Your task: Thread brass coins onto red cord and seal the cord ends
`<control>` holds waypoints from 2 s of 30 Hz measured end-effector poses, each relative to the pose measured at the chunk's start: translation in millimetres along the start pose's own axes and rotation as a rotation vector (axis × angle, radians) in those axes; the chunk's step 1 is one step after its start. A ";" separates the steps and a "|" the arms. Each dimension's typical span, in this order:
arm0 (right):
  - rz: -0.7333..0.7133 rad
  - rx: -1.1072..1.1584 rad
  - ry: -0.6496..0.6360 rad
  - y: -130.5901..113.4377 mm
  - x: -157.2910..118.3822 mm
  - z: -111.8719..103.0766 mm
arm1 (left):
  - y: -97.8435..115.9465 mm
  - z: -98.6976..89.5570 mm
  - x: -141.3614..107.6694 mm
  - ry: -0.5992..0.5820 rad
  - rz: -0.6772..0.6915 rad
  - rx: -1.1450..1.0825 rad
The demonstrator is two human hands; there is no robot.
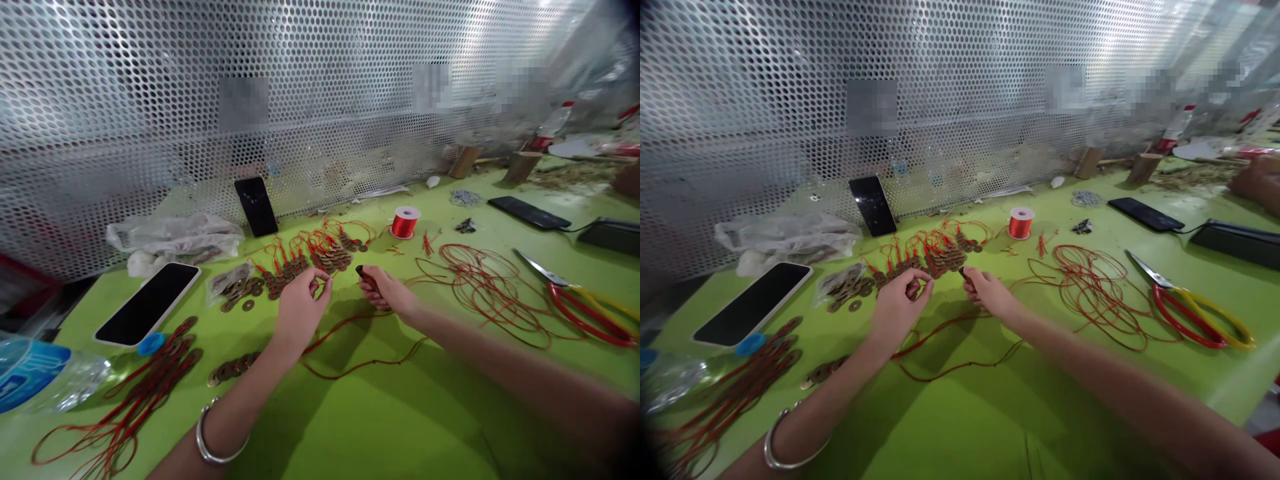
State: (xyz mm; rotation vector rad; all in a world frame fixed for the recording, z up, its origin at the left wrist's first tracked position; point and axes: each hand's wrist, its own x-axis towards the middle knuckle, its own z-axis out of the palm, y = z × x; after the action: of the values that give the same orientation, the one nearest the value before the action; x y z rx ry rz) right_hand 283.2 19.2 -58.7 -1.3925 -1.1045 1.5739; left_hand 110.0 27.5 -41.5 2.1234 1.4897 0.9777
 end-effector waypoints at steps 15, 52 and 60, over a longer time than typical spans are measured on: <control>0.023 -0.002 0.006 -3.4 -1.1 1.0 | 0.2 -0.9 1.9 0.018 0.000 -0.026; 0.008 -0.017 -0.004 -3.5 -1.6 2.1 | 2.8 0.4 -1.0 -0.015 -0.014 -0.010; 0.019 -0.013 -0.007 -3.2 -0.4 1.9 | 3.2 0.1 -1.2 -0.011 -0.001 -0.002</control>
State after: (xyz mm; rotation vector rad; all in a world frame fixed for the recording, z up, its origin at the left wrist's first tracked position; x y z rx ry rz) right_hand 281.3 19.7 -55.5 -1.4106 -1.1111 1.5887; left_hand 112.0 25.2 -39.9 2.1230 1.4835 0.9652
